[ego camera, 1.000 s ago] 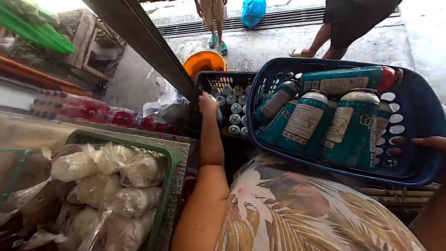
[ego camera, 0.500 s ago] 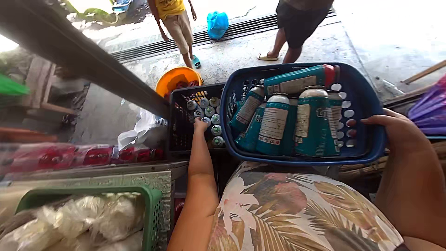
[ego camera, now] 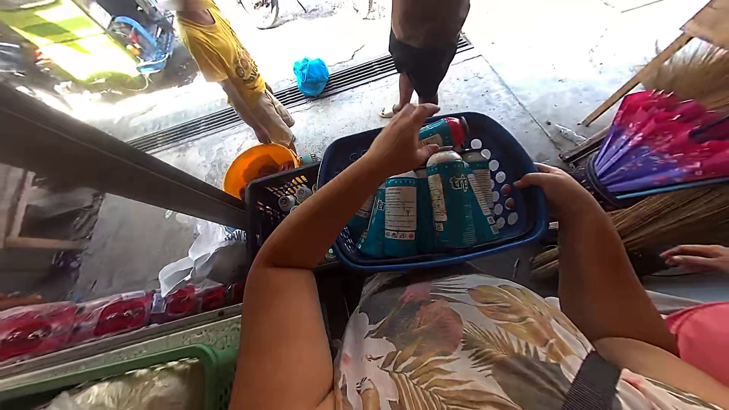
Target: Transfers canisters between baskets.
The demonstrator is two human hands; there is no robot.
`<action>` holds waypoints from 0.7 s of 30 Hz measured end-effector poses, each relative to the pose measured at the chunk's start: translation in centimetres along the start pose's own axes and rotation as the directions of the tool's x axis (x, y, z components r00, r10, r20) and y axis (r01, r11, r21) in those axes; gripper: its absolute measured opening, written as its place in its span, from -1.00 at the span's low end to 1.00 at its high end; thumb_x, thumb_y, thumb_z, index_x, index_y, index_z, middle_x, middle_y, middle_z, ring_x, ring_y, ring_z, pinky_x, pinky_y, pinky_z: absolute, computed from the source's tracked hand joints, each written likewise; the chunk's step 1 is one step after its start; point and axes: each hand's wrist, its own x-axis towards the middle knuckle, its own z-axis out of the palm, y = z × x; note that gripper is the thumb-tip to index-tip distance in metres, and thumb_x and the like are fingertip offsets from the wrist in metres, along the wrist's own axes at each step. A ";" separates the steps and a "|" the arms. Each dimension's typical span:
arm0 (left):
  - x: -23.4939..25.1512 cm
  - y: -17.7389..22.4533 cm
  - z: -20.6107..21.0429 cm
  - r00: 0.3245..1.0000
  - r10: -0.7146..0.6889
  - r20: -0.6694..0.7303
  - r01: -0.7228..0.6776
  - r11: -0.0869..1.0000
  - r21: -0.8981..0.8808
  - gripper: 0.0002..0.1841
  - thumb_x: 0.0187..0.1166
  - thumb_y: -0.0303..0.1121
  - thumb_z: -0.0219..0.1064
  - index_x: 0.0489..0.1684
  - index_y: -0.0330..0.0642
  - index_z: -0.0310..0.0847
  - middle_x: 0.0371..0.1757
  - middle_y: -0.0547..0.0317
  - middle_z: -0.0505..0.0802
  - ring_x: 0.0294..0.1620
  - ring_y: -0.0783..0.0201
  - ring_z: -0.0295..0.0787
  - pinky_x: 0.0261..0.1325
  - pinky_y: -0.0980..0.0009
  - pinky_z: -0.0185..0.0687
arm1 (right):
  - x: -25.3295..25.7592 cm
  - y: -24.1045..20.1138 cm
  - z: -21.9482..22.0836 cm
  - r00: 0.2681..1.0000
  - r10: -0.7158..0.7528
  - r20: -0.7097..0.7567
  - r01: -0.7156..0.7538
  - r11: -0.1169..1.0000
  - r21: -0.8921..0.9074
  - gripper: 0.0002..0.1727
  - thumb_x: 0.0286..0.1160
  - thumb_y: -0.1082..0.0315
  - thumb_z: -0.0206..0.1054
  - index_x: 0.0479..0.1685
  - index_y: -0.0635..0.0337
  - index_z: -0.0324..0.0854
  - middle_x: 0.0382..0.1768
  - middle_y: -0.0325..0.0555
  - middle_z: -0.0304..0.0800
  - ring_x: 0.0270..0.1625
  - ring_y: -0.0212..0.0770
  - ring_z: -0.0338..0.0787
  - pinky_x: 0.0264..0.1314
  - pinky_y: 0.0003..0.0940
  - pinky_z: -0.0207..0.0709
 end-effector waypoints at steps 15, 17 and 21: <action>7.2 0.8 1.7 0.958 -0.083 0.276 0.084 0.996 0.007 -0.32 0.38 -0.14 0.64 0.43 -0.39 0.58 0.27 -0.25 0.80 0.36 -0.06 0.73 0.46 -0.03 0.55 | -1.6 -0.4 1.0 0.998 -0.061 -0.002 0.061 0.998 -0.022 -0.65 0.52 0.55 0.03 0.27 0.20 0.40 -0.42 -0.16 0.76 -0.54 -0.25 0.80 -0.52 -0.33 0.73; 5.5 1.6 -1.0 0.999 -0.027 0.036 0.027 0.999 -0.023 -0.35 0.37 -0.16 0.65 0.36 -0.43 0.62 0.20 -0.25 0.83 0.30 -0.05 0.76 0.43 0.00 0.59 | -1.5 -0.1 0.9 0.996 -0.087 0.010 0.087 0.996 -0.021 -0.65 0.49 0.54 0.04 0.25 0.20 0.41 -0.44 -0.19 0.77 -0.56 -0.27 0.80 -0.54 -0.35 0.73; -1.6 2.9 -9.0 0.889 -0.041 -0.456 0.052 0.999 0.013 -0.30 0.37 -0.25 0.64 0.49 -0.43 0.54 0.30 -0.23 0.80 0.36 0.02 0.75 0.48 0.11 0.59 | -1.3 0.2 0.7 0.996 -0.087 0.023 0.087 0.996 -0.009 -0.66 0.48 0.53 0.03 0.22 0.16 0.41 -0.47 -0.23 0.78 -0.58 -0.28 0.80 -0.57 -0.35 0.72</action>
